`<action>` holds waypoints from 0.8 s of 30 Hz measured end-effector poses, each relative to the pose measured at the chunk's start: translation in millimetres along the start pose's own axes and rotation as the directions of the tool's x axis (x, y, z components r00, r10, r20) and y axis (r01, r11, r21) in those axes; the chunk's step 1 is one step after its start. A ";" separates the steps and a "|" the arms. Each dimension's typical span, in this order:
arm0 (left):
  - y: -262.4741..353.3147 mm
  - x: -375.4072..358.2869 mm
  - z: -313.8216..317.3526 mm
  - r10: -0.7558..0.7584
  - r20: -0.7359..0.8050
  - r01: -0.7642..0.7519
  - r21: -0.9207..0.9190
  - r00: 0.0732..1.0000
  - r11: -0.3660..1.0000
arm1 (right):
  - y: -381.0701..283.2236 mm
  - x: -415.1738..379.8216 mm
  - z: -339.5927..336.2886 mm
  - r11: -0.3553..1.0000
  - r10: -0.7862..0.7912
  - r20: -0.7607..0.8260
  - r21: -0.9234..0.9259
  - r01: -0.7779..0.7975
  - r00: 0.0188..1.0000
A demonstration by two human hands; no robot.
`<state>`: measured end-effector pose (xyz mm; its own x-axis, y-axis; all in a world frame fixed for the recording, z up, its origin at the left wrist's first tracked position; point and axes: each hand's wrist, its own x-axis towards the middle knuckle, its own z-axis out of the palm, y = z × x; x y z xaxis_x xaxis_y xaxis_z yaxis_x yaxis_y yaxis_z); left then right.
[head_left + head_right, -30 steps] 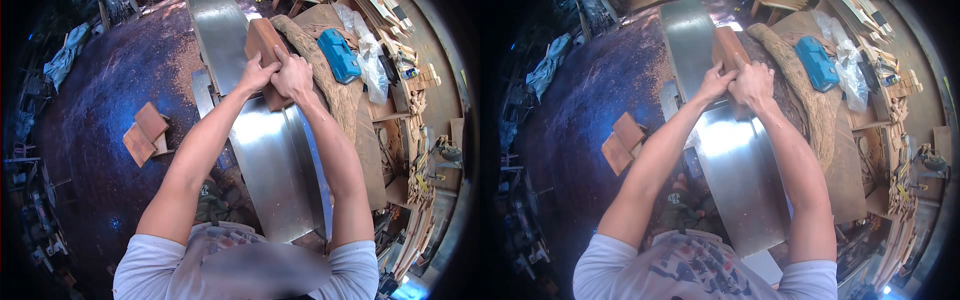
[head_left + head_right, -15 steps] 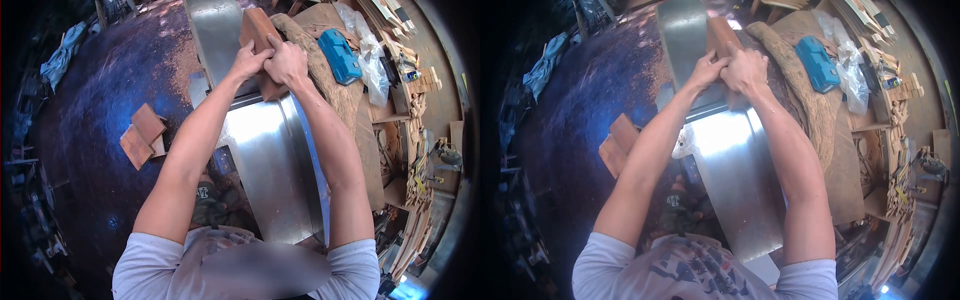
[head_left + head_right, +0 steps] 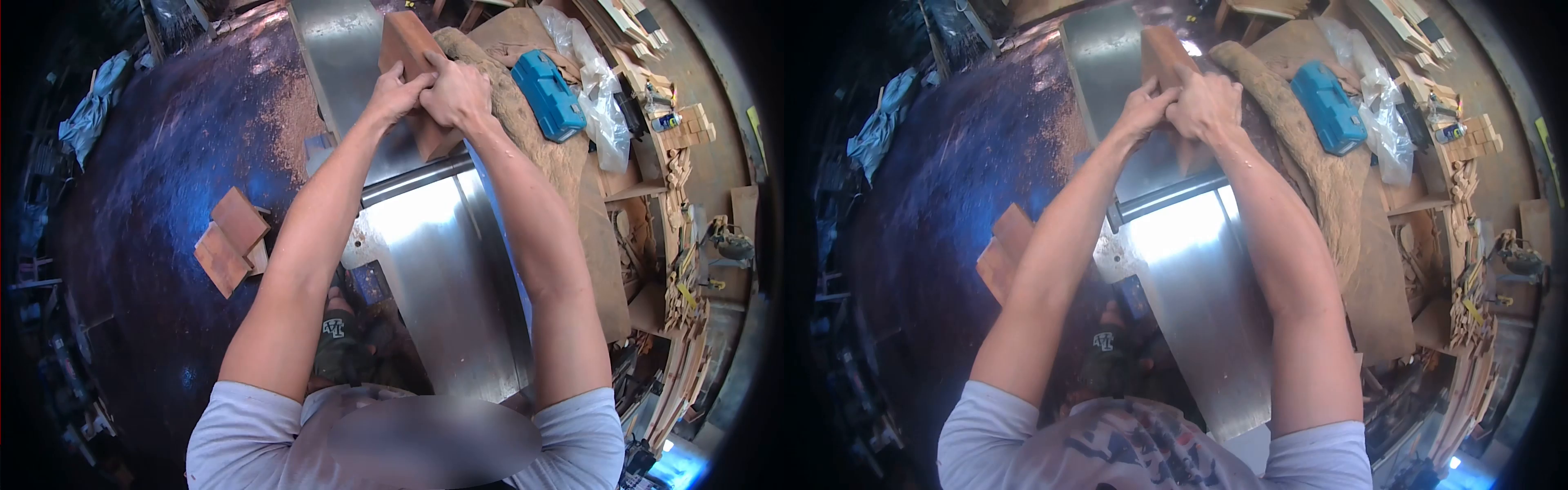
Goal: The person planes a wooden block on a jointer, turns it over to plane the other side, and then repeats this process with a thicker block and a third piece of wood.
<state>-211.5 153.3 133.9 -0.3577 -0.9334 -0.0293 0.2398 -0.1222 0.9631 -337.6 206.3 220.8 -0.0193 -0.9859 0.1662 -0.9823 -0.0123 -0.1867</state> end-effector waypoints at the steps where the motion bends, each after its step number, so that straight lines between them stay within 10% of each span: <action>1: -0.9 4.1 0.5 0.032 -0.024 -0.033 -0.021 0.999 0.999 | 0.4 5.2 4.6 1.000 -0.004 -0.029 -0.004 0.004 1.000; 9: 3.4 -32.7 -1.0 0.011 -0.267 0.054 0.233 0.964 0.971 | -7.9 18.2 0.0 0.980 0.162 0.100 0.103 -0.172 0.982; 15: 18.5 -271.6 -53.3 -0.187 -0.141 0.169 -0.132 0.972 0.977 | 6.3 -30.4 -49.8 0.933 0.021 0.157 0.351 -0.076 0.987; 19: 14.2 -354.5 -37.1 -0.177 -0.040 0.146 -0.407 0.983 0.902 | -1.6 -166.7 -110.9 0.260 -0.119 0.350 0.914 -0.311 0.929; 24: 69.0 -429.3 22.7 0.118 0.085 -0.103 -0.171 0.989 0.980 | 19.5 -336.1 -49.7 -0.441 -0.125 0.407 0.794 -0.418 0.905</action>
<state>-61.9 553.3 218.9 -0.4026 -0.9090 0.1080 0.4256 -0.0815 0.9012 -359.6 545.7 209.4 0.1813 -0.9585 -0.2200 0.5890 0.2850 -0.7562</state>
